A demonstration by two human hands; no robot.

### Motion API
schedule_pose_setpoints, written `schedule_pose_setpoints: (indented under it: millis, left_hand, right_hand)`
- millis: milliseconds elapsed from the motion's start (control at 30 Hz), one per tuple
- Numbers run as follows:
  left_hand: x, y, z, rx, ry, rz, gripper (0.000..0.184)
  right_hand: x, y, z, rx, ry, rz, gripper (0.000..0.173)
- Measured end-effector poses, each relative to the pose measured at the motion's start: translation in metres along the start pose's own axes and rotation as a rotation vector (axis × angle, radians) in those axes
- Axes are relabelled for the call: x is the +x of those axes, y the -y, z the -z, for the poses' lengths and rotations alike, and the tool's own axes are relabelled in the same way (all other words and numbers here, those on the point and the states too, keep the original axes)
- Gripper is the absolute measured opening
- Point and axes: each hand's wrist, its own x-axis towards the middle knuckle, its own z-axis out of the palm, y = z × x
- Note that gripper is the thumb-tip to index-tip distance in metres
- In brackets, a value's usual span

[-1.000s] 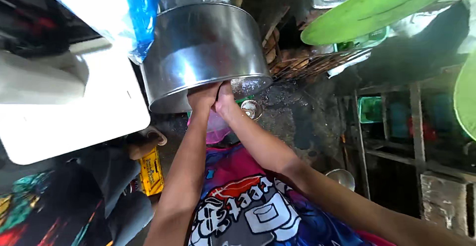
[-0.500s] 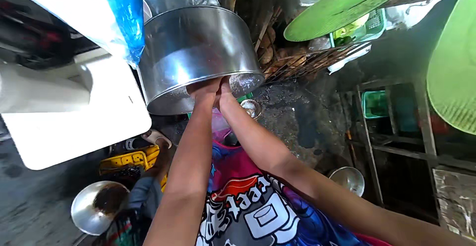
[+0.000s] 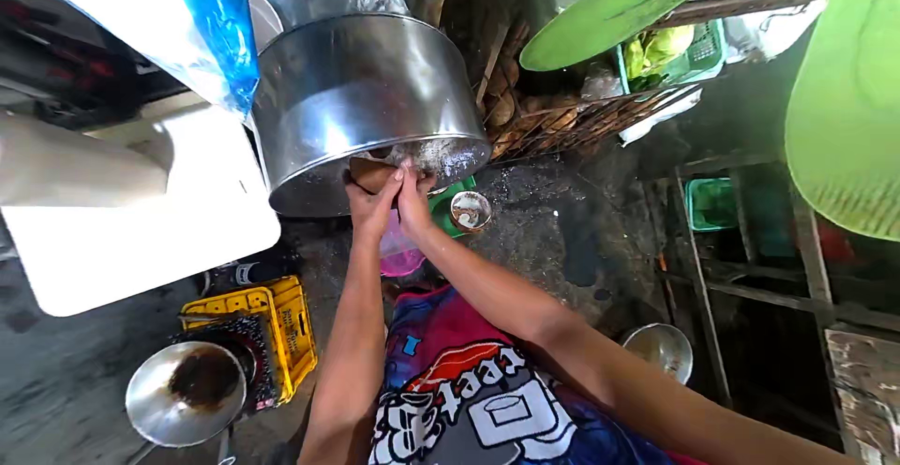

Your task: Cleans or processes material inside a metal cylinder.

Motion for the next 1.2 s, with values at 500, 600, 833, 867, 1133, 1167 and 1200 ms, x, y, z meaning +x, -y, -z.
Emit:
schedule_pose_setpoints:
  millis: [500, 600, 833, 867, 1133, 1167, 1200]
  left_hand:
    - [0.045, -0.086, -0.037, 1.079, 0.147, 0.005, 0.076]
    - [0.054, -0.073, -0.032, 1.094, 0.163, -0.036, 0.075]
    - [0.053, -0.033, -0.012, 0.443, 0.088, 0.115, 0.052]
    - [0.038, -0.024, -0.01, 0.267, 0.05, 0.131, 0.056]
    - [-0.004, -0.002, 0.007, -0.165, 0.1, -0.117, 0.096]
    - [0.009, -0.018, 0.002, -0.065, 0.101, -0.069, 0.085]
    - [0.021, -0.032, -0.003, 0.068, 0.085, -0.06, 0.07]
  right_hand:
    - [0.038, 0.038, -0.037, 0.637, 0.078, -0.397, 0.067]
    - [0.045, 0.03, -0.039, 0.591, 0.031, -0.35, 0.061]
    - [0.03, 0.025, -0.038, 0.186, -0.161, -0.13, 0.046]
    - [0.023, 0.021, -0.029, 0.098, -0.144, -0.039, 0.068]
    - [0.0, 0.006, 0.013, 0.055, 0.131, 0.301, 0.09]
    - [0.011, 0.015, 0.001, 0.14, 0.094, 0.166, 0.083]
    - [0.018, 0.024, -0.011, 0.186, 0.047, 0.051, 0.066]
